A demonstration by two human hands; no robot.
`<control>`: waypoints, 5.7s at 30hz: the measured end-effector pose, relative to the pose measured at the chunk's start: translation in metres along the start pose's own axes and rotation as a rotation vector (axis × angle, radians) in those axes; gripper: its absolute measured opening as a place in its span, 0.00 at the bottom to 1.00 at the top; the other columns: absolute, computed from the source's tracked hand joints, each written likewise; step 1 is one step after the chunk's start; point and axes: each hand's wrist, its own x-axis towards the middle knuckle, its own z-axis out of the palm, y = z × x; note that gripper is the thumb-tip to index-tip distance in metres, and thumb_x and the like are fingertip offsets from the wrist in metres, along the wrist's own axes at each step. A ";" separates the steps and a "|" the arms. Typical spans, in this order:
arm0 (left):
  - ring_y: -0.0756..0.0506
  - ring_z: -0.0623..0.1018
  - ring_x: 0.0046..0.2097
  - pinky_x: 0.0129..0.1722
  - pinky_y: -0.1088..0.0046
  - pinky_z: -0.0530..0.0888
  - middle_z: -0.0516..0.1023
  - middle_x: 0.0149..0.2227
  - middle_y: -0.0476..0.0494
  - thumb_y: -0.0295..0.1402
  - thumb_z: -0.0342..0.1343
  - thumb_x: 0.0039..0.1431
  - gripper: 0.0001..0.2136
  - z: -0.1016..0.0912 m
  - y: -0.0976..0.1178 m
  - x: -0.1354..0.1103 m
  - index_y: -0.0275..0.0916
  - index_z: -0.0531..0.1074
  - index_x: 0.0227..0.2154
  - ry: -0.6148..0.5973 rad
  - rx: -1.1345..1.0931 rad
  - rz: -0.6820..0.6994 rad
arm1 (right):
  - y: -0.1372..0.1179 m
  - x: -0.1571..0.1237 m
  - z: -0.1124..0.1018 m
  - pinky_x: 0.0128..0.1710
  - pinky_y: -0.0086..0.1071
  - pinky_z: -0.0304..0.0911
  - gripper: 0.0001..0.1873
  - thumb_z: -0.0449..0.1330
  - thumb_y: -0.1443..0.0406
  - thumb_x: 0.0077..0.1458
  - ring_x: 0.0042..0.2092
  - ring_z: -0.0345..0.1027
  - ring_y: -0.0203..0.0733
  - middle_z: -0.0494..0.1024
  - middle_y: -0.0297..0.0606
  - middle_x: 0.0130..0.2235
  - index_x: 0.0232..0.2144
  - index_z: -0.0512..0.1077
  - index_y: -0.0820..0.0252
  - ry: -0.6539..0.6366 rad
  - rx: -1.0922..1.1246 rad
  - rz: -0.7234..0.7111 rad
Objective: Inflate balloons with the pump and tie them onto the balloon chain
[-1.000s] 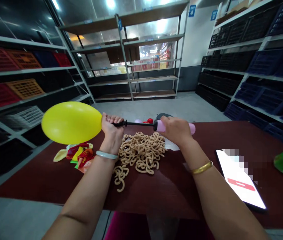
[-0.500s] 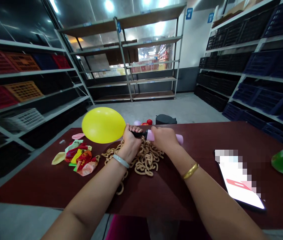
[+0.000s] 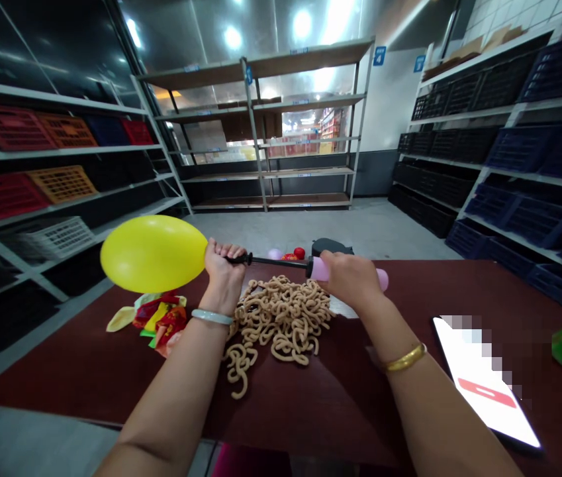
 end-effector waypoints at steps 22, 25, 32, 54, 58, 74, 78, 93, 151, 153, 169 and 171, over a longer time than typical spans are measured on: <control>0.53 0.55 0.14 0.18 0.74 0.53 0.49 0.12 0.55 0.38 0.47 0.62 0.20 -0.018 -0.059 -0.021 0.39 0.49 0.17 0.032 0.067 -0.220 | -0.026 0.002 0.019 0.35 0.35 0.58 0.18 0.53 0.52 0.53 0.41 0.73 0.49 0.78 0.43 0.40 0.41 0.69 0.56 -0.168 0.125 -0.004; 0.53 0.53 0.13 0.17 0.75 0.51 0.48 0.12 0.56 0.37 0.46 0.62 0.20 -0.012 -0.022 -0.004 0.40 0.47 0.17 0.023 0.059 -0.101 | -0.016 0.002 0.013 0.33 0.35 0.57 0.20 0.54 0.49 0.52 0.39 0.73 0.49 0.78 0.41 0.38 0.41 0.69 0.54 -0.115 0.125 -0.018; 0.54 0.54 0.13 0.17 0.76 0.52 0.49 0.12 0.57 0.38 0.48 0.61 0.20 0.007 0.015 -0.005 0.39 0.46 0.18 -0.100 0.029 0.017 | 0.000 0.000 -0.007 0.29 0.34 0.53 0.19 0.53 0.49 0.52 0.36 0.72 0.48 0.78 0.39 0.37 0.39 0.68 0.54 -0.014 0.036 -0.026; 0.54 0.55 0.15 0.18 0.75 0.52 0.50 0.13 0.56 0.40 0.51 0.61 0.21 -0.010 -0.075 -0.042 0.39 0.49 0.18 -0.088 0.077 -0.194 | -0.036 -0.003 0.018 0.33 0.34 0.57 0.18 0.52 0.52 0.53 0.38 0.73 0.49 0.78 0.43 0.36 0.39 0.67 0.57 -0.086 0.107 -0.018; 0.54 0.54 0.13 0.17 0.75 0.51 0.49 0.12 0.57 0.38 0.50 0.61 0.20 -0.010 -0.050 -0.021 0.40 0.48 0.19 -0.038 0.098 -0.142 | -0.022 0.002 0.020 0.32 0.34 0.56 0.21 0.52 0.48 0.52 0.38 0.73 0.48 0.78 0.40 0.38 0.42 0.68 0.53 -0.153 0.137 -0.040; 0.55 0.57 0.14 0.19 0.77 0.55 0.51 0.13 0.58 0.34 0.48 0.62 0.18 0.003 -0.038 -0.025 0.39 0.48 0.19 -0.022 -0.064 -0.087 | -0.006 -0.005 -0.009 0.30 0.34 0.48 0.17 0.54 0.52 0.53 0.35 0.69 0.48 0.76 0.42 0.35 0.38 0.67 0.58 0.109 -0.077 -0.042; 0.55 0.58 0.16 0.20 0.76 0.57 0.53 0.14 0.57 0.32 0.48 0.62 0.18 -0.002 -0.066 -0.038 0.39 0.50 0.19 -0.045 -0.058 -0.167 | -0.018 -0.005 -0.005 0.31 0.34 0.50 0.17 0.55 0.54 0.52 0.36 0.69 0.48 0.76 0.43 0.36 0.40 0.66 0.58 0.049 -0.036 -0.040; 0.53 0.54 0.13 0.18 0.75 0.53 0.50 0.12 0.57 0.35 0.48 0.60 0.18 -0.003 -0.027 -0.013 0.40 0.46 0.19 -0.017 0.097 -0.074 | -0.006 0.001 0.020 0.32 0.33 0.55 0.19 0.55 0.51 0.52 0.40 0.71 0.47 0.77 0.40 0.40 0.43 0.68 0.54 -0.020 0.054 -0.003; 0.52 0.59 0.19 0.24 0.74 0.62 0.55 0.15 0.53 0.44 0.47 0.63 0.22 -0.003 -0.078 -0.052 0.38 0.52 0.16 -0.119 0.066 -0.217 | -0.025 -0.008 -0.002 0.31 0.33 0.54 0.31 0.55 0.49 0.53 0.39 0.71 0.47 0.74 0.42 0.43 0.57 0.58 0.52 -0.016 0.085 -0.118; 0.52 0.61 0.19 0.25 0.73 0.64 0.56 0.15 0.52 0.45 0.47 0.62 0.23 -0.004 -0.077 -0.051 0.38 0.53 0.16 -0.120 0.081 -0.239 | -0.025 -0.009 -0.003 0.32 0.32 0.54 0.32 0.55 0.49 0.54 0.40 0.71 0.46 0.72 0.40 0.47 0.59 0.56 0.45 -0.016 0.116 -0.177; 0.44 0.78 0.41 0.46 0.64 0.70 0.79 0.40 0.37 0.43 0.41 0.65 0.21 -0.019 -0.050 -0.008 0.34 0.74 0.31 -0.113 0.256 -0.313 | 0.024 0.004 0.024 0.35 0.37 0.59 0.27 0.53 0.49 0.52 0.42 0.72 0.52 0.77 0.43 0.41 0.52 0.63 0.54 -0.164 0.121 0.130; 0.43 0.77 0.45 0.49 0.63 0.69 0.77 0.45 0.36 0.43 0.41 0.65 0.21 -0.018 -0.052 -0.011 0.34 0.75 0.38 -0.226 0.268 -0.408 | 0.039 0.004 0.032 0.36 0.38 0.60 0.29 0.54 0.48 0.51 0.44 0.71 0.54 0.77 0.46 0.41 0.52 0.64 0.55 -0.291 0.098 0.231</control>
